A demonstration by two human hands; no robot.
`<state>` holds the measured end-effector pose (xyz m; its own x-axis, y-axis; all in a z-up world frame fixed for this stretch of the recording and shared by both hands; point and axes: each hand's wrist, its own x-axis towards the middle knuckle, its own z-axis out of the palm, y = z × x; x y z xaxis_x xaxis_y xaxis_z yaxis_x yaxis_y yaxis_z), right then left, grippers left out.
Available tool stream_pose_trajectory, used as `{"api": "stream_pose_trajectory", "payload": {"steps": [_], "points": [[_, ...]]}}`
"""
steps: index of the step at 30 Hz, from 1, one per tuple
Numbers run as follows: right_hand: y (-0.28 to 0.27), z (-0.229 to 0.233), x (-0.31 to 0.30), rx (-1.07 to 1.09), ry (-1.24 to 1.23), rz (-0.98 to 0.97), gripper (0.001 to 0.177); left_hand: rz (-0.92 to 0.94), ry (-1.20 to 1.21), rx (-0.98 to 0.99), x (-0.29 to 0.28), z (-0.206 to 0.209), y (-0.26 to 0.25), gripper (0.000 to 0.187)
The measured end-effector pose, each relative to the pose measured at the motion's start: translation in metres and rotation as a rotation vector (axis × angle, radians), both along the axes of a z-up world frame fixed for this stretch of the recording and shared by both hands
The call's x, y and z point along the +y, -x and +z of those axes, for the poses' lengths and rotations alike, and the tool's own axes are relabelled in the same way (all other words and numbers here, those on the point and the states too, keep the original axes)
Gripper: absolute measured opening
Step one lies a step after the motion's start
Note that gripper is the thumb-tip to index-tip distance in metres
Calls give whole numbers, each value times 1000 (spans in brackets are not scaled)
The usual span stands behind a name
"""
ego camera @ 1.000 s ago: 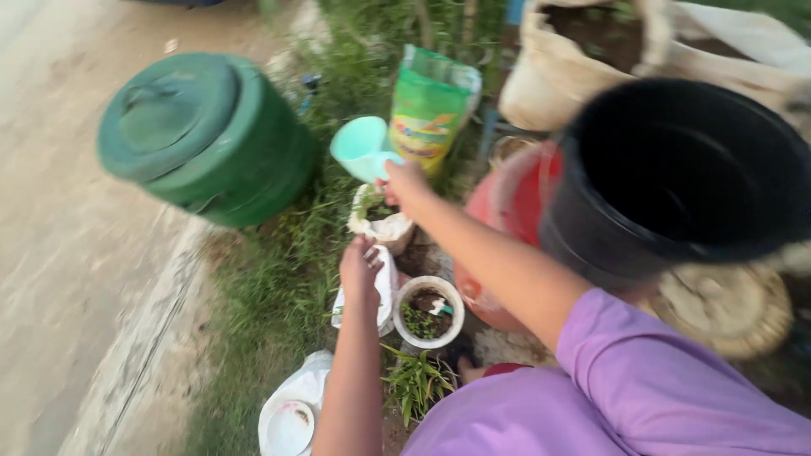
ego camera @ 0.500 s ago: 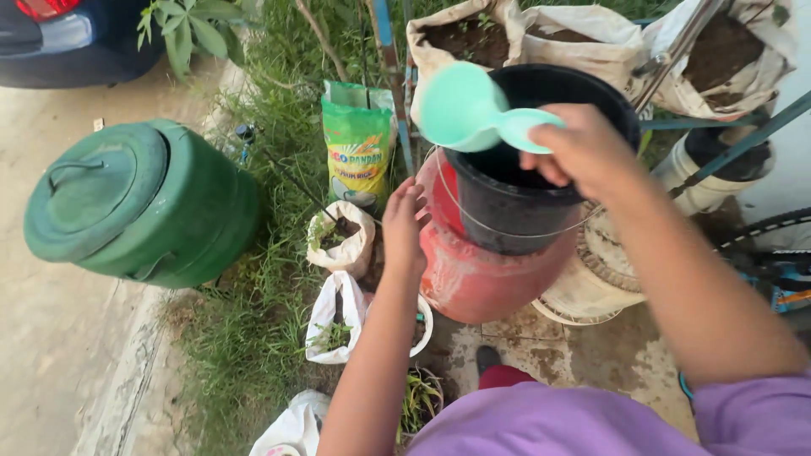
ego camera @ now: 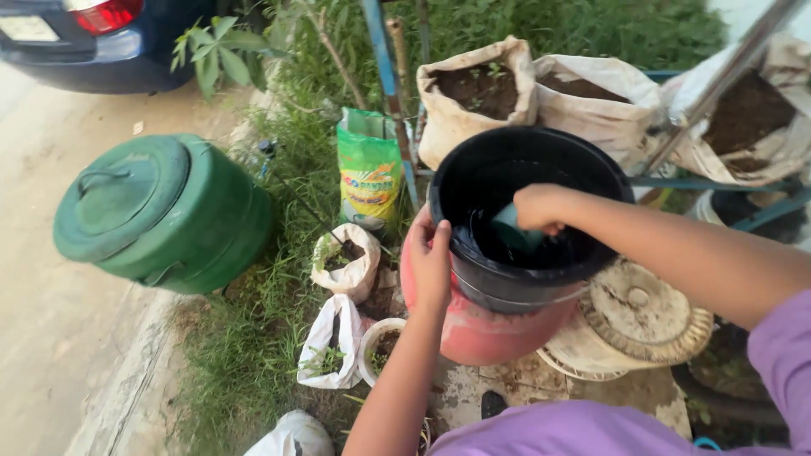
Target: Watering small plants in pots and bags of soil using a plastic scoop and water from a bucket.
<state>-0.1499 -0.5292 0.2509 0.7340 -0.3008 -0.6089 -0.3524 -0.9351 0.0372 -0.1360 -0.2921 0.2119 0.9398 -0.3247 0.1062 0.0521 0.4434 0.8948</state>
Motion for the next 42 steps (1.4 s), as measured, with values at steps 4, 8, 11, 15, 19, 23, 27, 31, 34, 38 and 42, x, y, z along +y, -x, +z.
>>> {"api": "stream_pose_trajectory", "payload": {"steps": [4, 8, 11, 15, 19, 23, 27, 31, 34, 38, 42], "points": [[-16, -43, -2, 137, -160, -36, 36, 9, -34, 21, 4, 2, 3, 40], [-16, -57, -5, 109, -416, -166, 27, 28, -87, -82, 5, -7, 5, 40], [-11, -70, -20, 119, -618, -275, 27, 40, -197, -50, 7, -8, 7, 40], [-3, -76, -38, 150, -915, -437, 28, 85, -259, -90, 2, -18, 4, 45], [39, -49, -59, 121, -1027, -545, 31, 25, -249, -36, 6, -17, 5, 47], [81, -17, -76, -120, -1189, -677, 33, -29, -249, -43, 8, -18, -1, 52], [111, 20, -58, -368, -1258, -777, 35, -89, -211, -77, 17, -22, -2, 57], [126, 30, -62, -505, -1371, -745, 42, -138, -209, 25, 39, -19, -3, 56], [132, 49, -47, -647, -1448, -623, 46, -145, -199, 1, 61, -20, -3, 47], [124, 84, -3, -755, -1710, -437, 48, -93, -209, 11, 99, -22, -5, 38], [101, 135, 88, -738, -1881, -401, 49, -4, -176, 85, 140, -44, -14, 31]]}}
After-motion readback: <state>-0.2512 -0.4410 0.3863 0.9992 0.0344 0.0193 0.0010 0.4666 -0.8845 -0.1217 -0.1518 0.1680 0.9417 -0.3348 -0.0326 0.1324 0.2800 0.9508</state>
